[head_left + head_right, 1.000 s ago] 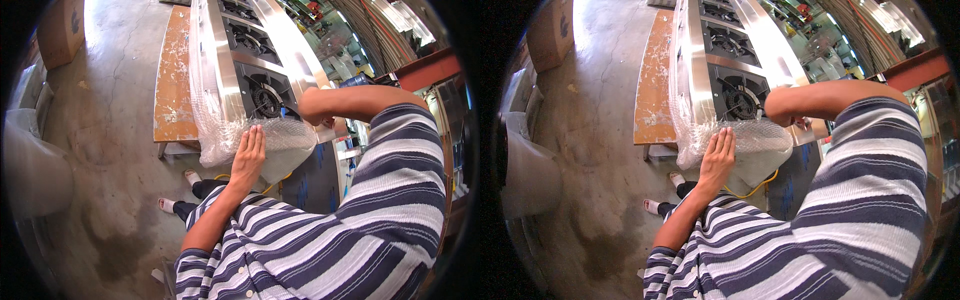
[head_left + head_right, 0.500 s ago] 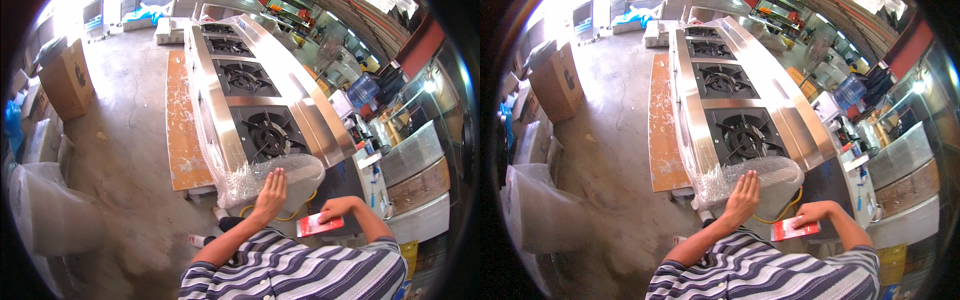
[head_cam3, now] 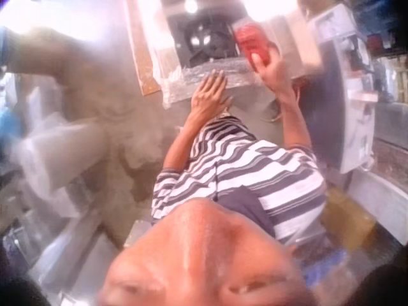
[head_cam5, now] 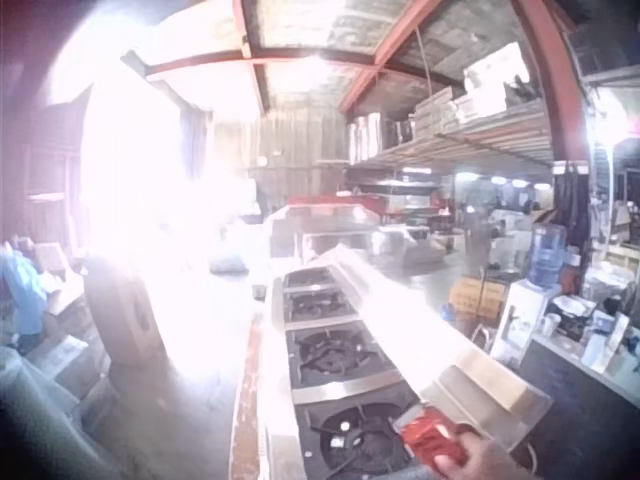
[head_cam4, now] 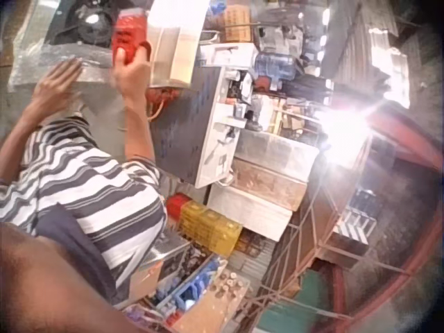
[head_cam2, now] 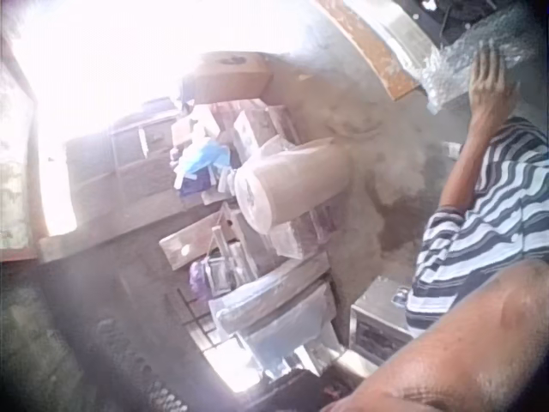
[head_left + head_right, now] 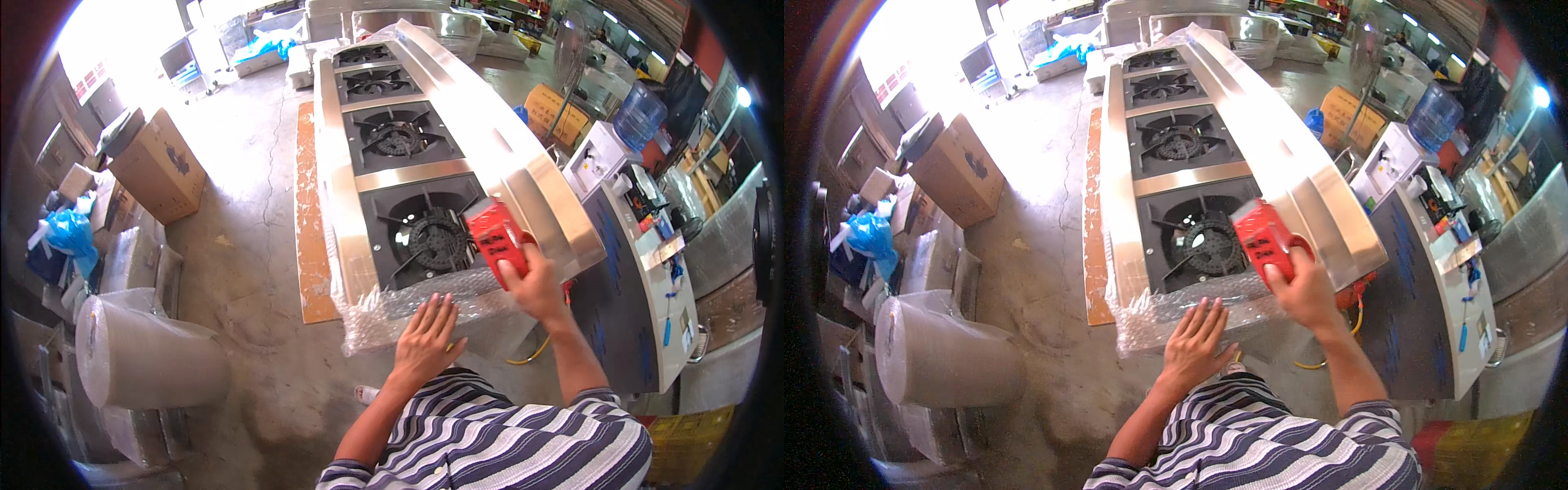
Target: The person wraps a stainless steel commercial cooking appliance with bubble wrap and secures it with packing tape. They smooth the wrap, cut it with a tape dispenser, and apply tape to hold the layers in place.
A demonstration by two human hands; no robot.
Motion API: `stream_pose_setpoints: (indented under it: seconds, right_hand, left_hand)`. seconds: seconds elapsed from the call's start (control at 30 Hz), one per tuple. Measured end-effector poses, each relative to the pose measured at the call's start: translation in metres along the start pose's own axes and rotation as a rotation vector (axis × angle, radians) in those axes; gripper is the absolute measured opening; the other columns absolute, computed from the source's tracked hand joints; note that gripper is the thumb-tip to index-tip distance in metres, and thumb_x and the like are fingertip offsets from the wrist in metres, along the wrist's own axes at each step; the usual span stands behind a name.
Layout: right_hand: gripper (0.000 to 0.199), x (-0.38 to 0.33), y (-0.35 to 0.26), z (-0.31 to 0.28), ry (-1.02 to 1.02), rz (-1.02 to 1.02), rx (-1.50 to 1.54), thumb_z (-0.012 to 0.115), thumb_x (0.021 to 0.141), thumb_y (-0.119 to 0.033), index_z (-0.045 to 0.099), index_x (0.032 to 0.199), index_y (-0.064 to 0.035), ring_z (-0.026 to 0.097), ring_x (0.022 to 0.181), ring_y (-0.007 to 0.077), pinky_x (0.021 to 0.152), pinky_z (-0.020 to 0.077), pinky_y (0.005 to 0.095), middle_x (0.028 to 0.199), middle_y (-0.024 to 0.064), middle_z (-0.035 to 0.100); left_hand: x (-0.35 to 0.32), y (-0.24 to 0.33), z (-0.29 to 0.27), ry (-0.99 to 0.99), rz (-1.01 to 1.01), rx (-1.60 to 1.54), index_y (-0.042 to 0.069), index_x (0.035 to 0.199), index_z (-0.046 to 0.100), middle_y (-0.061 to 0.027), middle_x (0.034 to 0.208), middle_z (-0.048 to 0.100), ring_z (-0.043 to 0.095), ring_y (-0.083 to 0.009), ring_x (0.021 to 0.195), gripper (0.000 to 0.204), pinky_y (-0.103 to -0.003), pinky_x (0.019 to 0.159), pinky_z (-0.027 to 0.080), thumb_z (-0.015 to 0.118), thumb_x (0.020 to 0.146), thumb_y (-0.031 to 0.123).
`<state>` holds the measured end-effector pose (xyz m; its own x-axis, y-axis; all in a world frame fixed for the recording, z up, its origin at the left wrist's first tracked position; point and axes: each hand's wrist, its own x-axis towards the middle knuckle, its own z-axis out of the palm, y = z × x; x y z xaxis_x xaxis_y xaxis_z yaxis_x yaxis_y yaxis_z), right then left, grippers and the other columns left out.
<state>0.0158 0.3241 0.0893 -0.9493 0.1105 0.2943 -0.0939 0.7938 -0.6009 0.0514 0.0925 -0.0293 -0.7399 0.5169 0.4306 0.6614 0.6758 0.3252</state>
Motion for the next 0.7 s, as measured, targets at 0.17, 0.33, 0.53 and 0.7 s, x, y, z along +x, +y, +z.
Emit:
stream_pose_setpoints:
  seconds: [0.17, 0.33, 0.53, 0.7]
  right_hand:
    - [0.029, 0.013, 0.035, 0.032, 0.118, -0.106, -0.196, 0.073, 0.095, -0.028, 0.062, 0.102, -0.0014, 0.067, 0.075, 0.0478, 0.068, 0.0533, 0.0534, 0.089, 0.0249, 0.068]
    - [0.032, 0.029, 0.061, 0.033, 0.081, -0.041, -0.128, 0.073, 0.095, -0.031, 0.059, 0.096, -0.0027, 0.069, 0.077, 0.0476, 0.068, 0.0537, 0.0557, 0.087, 0.0225, 0.070]
    - [0.029, 0.063, 0.079, 0.041, 0.085, -0.029, -0.039, 0.075, 0.093, -0.030, 0.061, 0.092, -0.0044, 0.071, 0.079, 0.0458, 0.070, 0.0559, 0.0536, 0.078, 0.0251, 0.069]
    - [0.025, 0.078, 0.085, 0.052, 0.069, -0.066, -0.067, 0.076, 0.091, -0.026, 0.064, 0.092, -0.0044, 0.074, 0.079, 0.0382, 0.080, 0.0566, 0.0485, 0.081, 0.0203, 0.073]
  left_hand:
    - [0.010, 0.011, -0.006, -0.036, -0.056, 0.045, 0.007, 0.142, 0.064, -0.0125, 0.155, 0.056, 0.049, -0.0308, 0.147, 0.068, -0.045, 0.122, 0.037, 0.076, 0.088, 0.048]
    - [0.010, 0.030, 0.010, 0.023, -0.157, 0.076, 0.004, 0.141, 0.064, -0.0158, 0.154, 0.056, 0.046, -0.0365, 0.148, 0.066, -0.052, 0.124, 0.033, 0.080, 0.086, 0.038]
    - [0.049, 0.082, 0.039, -0.062, -0.199, 0.114, -0.001, 0.151, 0.051, -0.0207, 0.162, 0.044, 0.035, -0.0378, 0.154, 0.078, -0.054, 0.126, 0.025, 0.074, 0.092, 0.045]
    - [0.062, 0.088, 0.053, -0.092, -0.240, 0.198, -0.003, 0.155, 0.043, -0.0217, 0.163, 0.041, 0.034, -0.0392, 0.154, 0.082, -0.054, 0.127, 0.021, 0.066, 0.097, 0.050]
